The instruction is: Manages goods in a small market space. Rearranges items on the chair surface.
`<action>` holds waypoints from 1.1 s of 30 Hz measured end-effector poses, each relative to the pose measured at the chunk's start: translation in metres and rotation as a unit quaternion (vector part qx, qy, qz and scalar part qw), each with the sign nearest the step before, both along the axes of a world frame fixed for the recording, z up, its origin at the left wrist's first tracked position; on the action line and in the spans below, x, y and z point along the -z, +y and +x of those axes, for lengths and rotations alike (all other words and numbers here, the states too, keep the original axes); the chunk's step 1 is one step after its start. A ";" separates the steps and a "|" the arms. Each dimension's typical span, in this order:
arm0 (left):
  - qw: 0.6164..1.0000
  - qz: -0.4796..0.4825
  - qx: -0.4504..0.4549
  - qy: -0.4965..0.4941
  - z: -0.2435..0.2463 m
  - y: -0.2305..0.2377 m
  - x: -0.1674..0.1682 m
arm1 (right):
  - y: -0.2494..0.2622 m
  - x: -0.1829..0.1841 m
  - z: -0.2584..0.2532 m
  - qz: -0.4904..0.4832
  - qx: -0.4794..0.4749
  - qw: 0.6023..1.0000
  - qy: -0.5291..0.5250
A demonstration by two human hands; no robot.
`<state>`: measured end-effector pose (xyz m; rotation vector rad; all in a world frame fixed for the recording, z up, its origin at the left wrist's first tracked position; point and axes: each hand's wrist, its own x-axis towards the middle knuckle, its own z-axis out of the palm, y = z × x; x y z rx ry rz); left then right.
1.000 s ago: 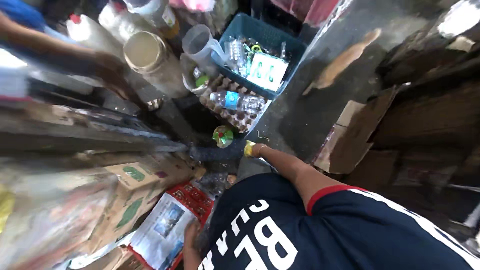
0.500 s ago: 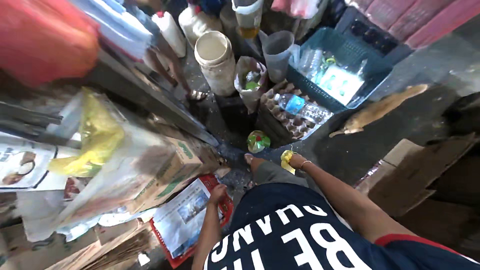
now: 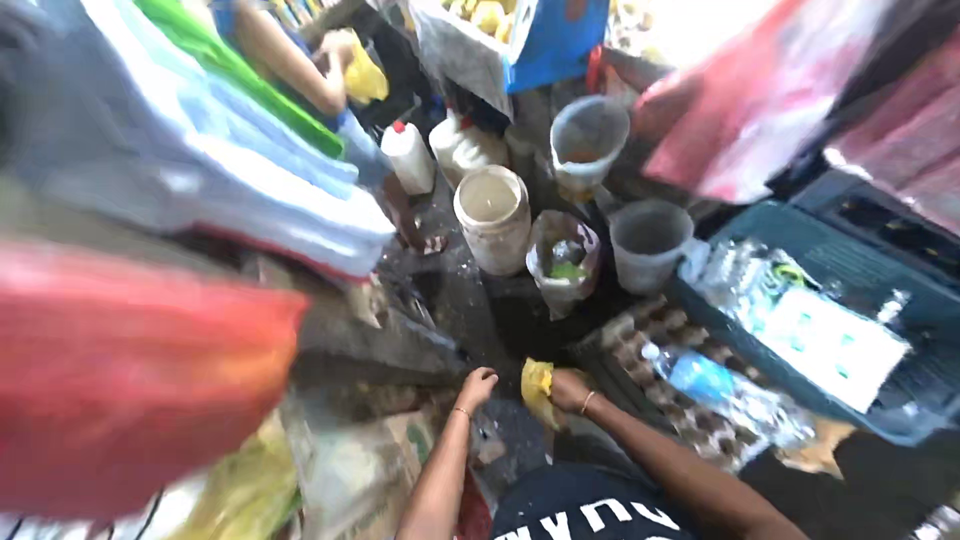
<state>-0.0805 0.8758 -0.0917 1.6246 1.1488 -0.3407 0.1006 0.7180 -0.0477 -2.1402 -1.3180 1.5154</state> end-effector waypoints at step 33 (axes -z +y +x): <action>0.950 0.064 0.285 0.114 0.291 0.432 -0.042 | 0.296 -0.001 0.192 0.057 0.371 0.926 0.035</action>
